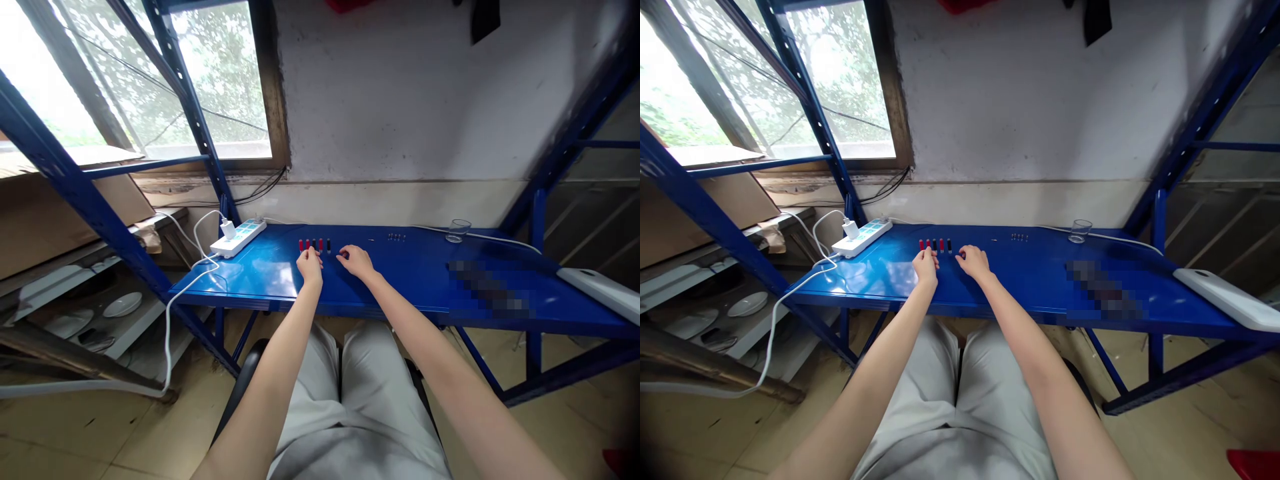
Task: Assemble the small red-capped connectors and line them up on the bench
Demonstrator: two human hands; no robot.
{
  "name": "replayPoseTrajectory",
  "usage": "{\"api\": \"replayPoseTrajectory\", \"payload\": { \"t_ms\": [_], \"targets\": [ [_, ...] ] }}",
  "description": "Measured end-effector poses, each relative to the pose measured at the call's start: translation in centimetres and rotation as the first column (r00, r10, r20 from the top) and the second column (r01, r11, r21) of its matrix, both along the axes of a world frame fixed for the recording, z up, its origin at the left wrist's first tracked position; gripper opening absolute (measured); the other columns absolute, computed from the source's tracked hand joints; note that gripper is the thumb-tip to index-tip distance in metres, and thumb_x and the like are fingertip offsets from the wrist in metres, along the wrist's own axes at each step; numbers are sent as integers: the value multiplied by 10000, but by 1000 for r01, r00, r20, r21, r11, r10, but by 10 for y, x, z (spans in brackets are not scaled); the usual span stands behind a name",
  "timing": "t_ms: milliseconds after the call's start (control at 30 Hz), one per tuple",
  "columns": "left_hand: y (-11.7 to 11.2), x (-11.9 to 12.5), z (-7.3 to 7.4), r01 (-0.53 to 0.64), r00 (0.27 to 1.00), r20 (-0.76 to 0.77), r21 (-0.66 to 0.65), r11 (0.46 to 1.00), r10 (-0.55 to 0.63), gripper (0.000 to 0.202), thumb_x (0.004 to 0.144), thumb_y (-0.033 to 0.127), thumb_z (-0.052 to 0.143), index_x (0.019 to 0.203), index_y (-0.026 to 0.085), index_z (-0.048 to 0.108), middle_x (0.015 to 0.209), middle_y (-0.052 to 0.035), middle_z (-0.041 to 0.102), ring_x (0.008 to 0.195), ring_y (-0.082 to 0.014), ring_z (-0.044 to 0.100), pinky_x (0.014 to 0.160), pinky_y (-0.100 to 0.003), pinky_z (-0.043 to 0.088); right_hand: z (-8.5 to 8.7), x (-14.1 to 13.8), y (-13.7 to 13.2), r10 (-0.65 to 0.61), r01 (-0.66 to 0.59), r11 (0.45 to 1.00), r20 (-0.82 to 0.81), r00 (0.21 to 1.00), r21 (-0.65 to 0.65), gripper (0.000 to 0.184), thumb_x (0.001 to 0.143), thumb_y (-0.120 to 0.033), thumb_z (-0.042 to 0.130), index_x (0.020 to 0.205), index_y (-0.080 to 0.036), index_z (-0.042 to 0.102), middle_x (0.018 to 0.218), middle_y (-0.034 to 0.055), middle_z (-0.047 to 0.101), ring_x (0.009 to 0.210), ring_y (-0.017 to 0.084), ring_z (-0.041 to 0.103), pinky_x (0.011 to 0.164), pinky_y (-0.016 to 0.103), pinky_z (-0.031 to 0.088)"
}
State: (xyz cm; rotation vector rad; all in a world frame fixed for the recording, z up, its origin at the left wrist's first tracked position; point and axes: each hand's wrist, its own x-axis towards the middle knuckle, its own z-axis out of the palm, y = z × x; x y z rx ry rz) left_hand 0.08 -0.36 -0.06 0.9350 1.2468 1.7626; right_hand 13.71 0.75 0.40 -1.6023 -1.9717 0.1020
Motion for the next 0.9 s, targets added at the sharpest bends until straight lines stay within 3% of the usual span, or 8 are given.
{"api": "replayPoseTrajectory", "payload": {
  "t_ms": [133,400,900],
  "targets": [
    [0,0,-3,-15,1000,-10,43,999,15,297,803,345,443,568,165,476,441,38,415,375,-59,382,383,-185,306,2,-19,17,-94,103,985,65,993,-139,277,773,-382,554,947,-180,631,1005,87,628,950,228,544,777,345,392],
    [0,1,-5,-8,999,-43,57,998,10,295,804,335,439,563,168,472,439,36,409,381,-62,378,389,-187,307,0,-35,37,-206,220,956,87,975,-197,309,747,-416,575,939,-185,648,1080,106,592,1060,275,476,823,399,359],
    [2,0,-7,12,998,-57,60,998,-9,304,811,348,448,570,164,473,448,36,411,399,-62,389,401,-183,306,1,-48,43,-265,277,944,85,960,-182,196,773,-324,537,866,-197,654,1011,84,631,1028,255,496,819,408,329]
  ]
}}
